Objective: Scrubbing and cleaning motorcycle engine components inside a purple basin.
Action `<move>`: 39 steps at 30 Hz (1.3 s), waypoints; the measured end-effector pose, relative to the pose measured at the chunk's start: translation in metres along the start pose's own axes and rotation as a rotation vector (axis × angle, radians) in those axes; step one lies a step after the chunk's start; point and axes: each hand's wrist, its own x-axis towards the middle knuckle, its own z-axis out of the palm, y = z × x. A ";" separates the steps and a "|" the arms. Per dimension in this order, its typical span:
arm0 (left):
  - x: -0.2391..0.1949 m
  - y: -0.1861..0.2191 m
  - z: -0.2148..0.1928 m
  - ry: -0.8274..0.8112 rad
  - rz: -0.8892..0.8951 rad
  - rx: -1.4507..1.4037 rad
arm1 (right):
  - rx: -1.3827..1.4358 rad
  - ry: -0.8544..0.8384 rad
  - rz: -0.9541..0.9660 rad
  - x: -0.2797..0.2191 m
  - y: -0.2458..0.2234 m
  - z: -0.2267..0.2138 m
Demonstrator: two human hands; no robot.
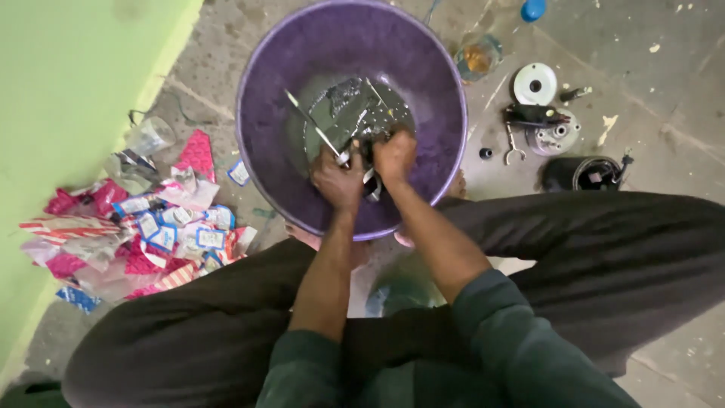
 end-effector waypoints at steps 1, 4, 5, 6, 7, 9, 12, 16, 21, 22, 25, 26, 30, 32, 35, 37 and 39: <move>0.001 0.000 0.001 0.001 0.010 -0.003 | 0.007 0.007 0.001 0.001 -0.007 -0.005; -0.003 0.004 0.002 0.000 -0.069 0.072 | 0.043 -0.106 -0.058 -0.002 -0.013 -0.026; -0.001 0.004 0.001 0.007 -0.034 0.042 | 0.098 -0.138 -0.271 -0.003 -0.014 -0.032; 0.001 0.005 0.000 0.013 0.002 0.012 | 0.152 -0.170 -0.484 -0.005 -0.015 -0.038; 0.000 0.003 -0.002 0.018 0.002 0.017 | 0.156 -0.173 -0.487 0.002 -0.005 -0.035; 0.000 0.001 -0.002 0.008 -0.017 0.038 | 0.104 -0.506 -0.562 0.021 0.013 -0.028; -0.002 -0.012 -0.004 -0.037 -0.014 0.011 | 0.021 -0.719 -0.587 0.026 -0.026 -0.058; 0.000 -0.009 0.001 -0.061 -0.022 0.011 | 0.079 -0.478 -0.543 0.019 0.003 -0.029; 0.004 -0.001 -0.002 -0.001 0.012 0.003 | -0.053 -0.021 -0.186 -0.003 0.011 0.013; 0.002 -0.002 -0.004 0.004 0.016 0.002 | -0.049 -0.017 -0.190 -0.006 0.004 0.008; -0.001 -0.001 -0.004 -0.014 0.002 -0.041 | 0.018 0.031 0.030 -0.005 -0.013 -0.008; -0.002 0.000 -0.004 0.022 -0.006 -0.052 | 0.045 -0.021 -0.013 -0.005 -0.017 -0.012; -0.005 -0.004 -0.001 -0.014 -0.047 0.062 | 0.096 -0.156 -0.455 -0.005 0.016 -0.005; -0.004 -0.009 0.000 -0.002 -0.037 0.045 | 0.163 -0.331 -0.529 0.018 0.018 -0.014; 0.001 -0.014 -0.004 -0.031 -0.019 0.006 | 0.131 -0.643 -0.599 0.040 0.009 -0.021; 0.002 -0.014 -0.006 -0.058 -0.012 -0.014 | 0.037 -0.780 -0.605 0.038 0.008 -0.022; 0.003 -0.010 -0.004 -0.088 -0.060 -0.043 | 0.101 -0.432 -0.549 0.025 0.013 -0.020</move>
